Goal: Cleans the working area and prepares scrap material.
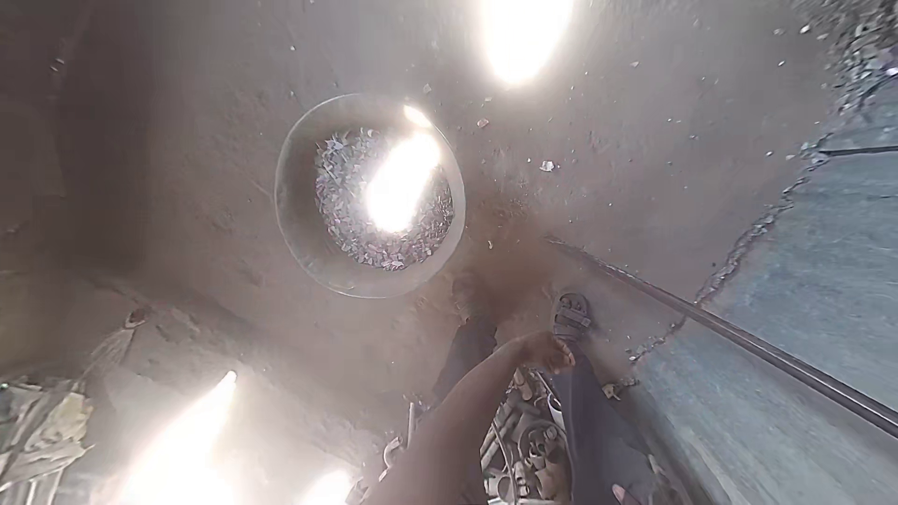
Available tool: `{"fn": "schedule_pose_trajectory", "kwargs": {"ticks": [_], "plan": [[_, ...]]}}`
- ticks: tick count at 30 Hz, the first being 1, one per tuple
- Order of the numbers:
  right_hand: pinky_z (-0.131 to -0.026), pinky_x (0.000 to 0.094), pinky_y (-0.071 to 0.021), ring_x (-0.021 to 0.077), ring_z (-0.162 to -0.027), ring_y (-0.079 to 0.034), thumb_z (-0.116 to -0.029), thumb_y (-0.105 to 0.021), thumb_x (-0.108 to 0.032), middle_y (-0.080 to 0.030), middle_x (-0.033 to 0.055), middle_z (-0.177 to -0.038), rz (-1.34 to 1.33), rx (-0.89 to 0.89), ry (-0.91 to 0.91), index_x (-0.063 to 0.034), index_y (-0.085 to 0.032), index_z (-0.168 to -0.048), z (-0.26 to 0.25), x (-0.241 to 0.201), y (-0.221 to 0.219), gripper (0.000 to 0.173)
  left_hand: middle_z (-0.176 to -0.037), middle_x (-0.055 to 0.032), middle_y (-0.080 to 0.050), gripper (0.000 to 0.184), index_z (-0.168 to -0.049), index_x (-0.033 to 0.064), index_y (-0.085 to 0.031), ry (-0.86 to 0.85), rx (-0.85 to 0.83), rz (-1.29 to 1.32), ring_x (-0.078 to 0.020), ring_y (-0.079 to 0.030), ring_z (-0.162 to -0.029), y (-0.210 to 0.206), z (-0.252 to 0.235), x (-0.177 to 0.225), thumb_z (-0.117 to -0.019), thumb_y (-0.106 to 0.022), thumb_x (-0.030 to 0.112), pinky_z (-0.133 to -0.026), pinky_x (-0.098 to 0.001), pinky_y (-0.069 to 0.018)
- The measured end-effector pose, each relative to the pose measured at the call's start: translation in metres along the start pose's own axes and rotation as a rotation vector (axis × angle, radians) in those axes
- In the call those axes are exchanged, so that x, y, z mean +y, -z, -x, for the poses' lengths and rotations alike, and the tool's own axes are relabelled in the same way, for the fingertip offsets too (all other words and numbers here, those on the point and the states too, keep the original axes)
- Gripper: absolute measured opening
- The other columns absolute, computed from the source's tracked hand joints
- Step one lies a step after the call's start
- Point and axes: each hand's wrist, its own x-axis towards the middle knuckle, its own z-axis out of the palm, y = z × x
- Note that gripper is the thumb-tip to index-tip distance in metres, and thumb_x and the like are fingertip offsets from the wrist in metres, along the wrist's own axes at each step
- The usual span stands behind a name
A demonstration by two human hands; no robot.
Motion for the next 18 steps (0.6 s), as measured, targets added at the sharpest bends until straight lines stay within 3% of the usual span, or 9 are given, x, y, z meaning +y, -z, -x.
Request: {"fn": "schedule_pose_trajectory", "kwargs": {"ticks": [4,7,8,9,11,14,16,18], "plan": [[-0.12,0.0529,-0.0333,0.0378,-0.148,-0.039,-0.0924,-0.071,-0.05,-0.031,0.0245,-0.164,0.068,-0.093,0.021,0.0017,-0.016,-0.162,0.003,-0.016,-0.004,0.103,-0.098,-0.0071,-0.069,0.023,-0.119,-0.001,-0.066,-0.021,-0.01,-0.001,-0.0111,-0.063,-0.076,-0.027,0.046,-0.015,-0.1056,-0.056,0.015,-0.073,-0.0319,-0.0559],[-0.122,0.0504,-0.0318,0.0355,-0.149,-0.038,-0.0939,-0.069,-0.051,-0.033,0.0227,-0.163,0.088,-0.112,0.069,-0.0018,-0.014,-0.163,0.005,-0.027,0.001,0.101,-0.096,-0.0065,-0.071,0.022,-0.117,-0.0003,-0.067,0.004,0.119,0.058,-0.012,-0.067,-0.078,-0.034,0.106,-0.038,-0.1062,-0.055,0.015,-0.076,-0.0331,-0.0584],[-0.121,0.0518,-0.0331,0.0372,-0.147,-0.04,-0.0956,-0.068,-0.048,-0.036,0.0239,-0.161,0.064,-0.115,0.098,-0.0033,-0.014,-0.164,0.011,-0.03,0.007,0.098,-0.101,-0.0095,-0.071,0.025,-0.12,-0.0014,-0.066,0.048,0.161,0.081,-0.0154,-0.069,-0.085,-0.038,0.133,-0.045,-0.1078,-0.052,0.016,-0.082,-0.037,-0.0585],[-0.119,0.0532,-0.035,0.0386,-0.145,-0.044,-0.0979,-0.067,-0.042,-0.04,0.025,-0.158,0.022,-0.116,0.13,-0.0049,-0.017,-0.164,0.022,-0.03,0.015,0.091,-0.107,-0.0145,-0.07,0.03,-0.123,-0.0041,-0.064,0.099,0.213,0.117,-0.0204,-0.069,-0.091,-0.048,0.161,-0.054,-0.1092,-0.048,0.017,-0.088,-0.0419,-0.0571],[-0.116,0.0551,-0.038,0.0396,-0.139,-0.049,-0.1013,-0.064,-0.028,-0.048,0.0256,-0.152,-0.107,-0.099,0.227,-0.005,-0.03,-0.16,0.043,-0.028,0.039,0.072,-0.111,-0.0184,-0.07,0.034,-0.123,-0.0068,-0.062,0.191,0.331,0.134,-0.0241,-0.07,-0.093,-0.065,0.217,-0.068,-0.1094,-0.042,0.016,-0.089,-0.0447,-0.0572],[-0.103,0.0493,-0.05,0.0311,-0.122,-0.064,-0.1024,-0.061,-0.019,-0.064,0.0189,-0.135,-0.324,-0.072,0.365,-0.0073,-0.048,-0.15,0.068,-0.014,0.084,0.051,-0.095,-0.0112,-0.069,0.028,-0.116,-0.0038,-0.065,0.264,0.486,0.041,-0.0185,-0.068,-0.078,-0.095,0.3,-0.07,-0.1081,-0.046,0.015,-0.076,-0.0389,-0.0588],[-0.098,0.048,-0.0516,0.0307,-0.115,-0.065,-0.1048,-0.058,-0.017,-0.065,0.0208,-0.131,-0.463,-0.035,0.419,-0.0075,-0.05,-0.149,0.091,-0.008,0.133,0.046,-0.088,-0.0082,-0.068,0.023,-0.113,-0.0027,-0.063,0.207,0.631,0.027,-0.0162,-0.067,-0.072,-0.114,0.345,-0.055,-0.108,-0.047,0.013,-0.07,-0.0355,-0.0587],[-0.095,0.0477,-0.0526,0.0308,-0.112,-0.066,-0.1053,-0.057,-0.016,-0.064,0.0214,-0.13,-0.504,0.044,0.456,-0.0075,-0.051,-0.148,0.114,0.005,0.177,0.044,-0.091,-0.0098,-0.066,0.019,-0.114,-0.0041,-0.059,0.092,0.801,0.107,-0.0165,-0.067,-0.074,-0.141,0.378,-0.044,-0.1071,-0.046,0.008,-0.071,-0.0349,-0.0585]]}}
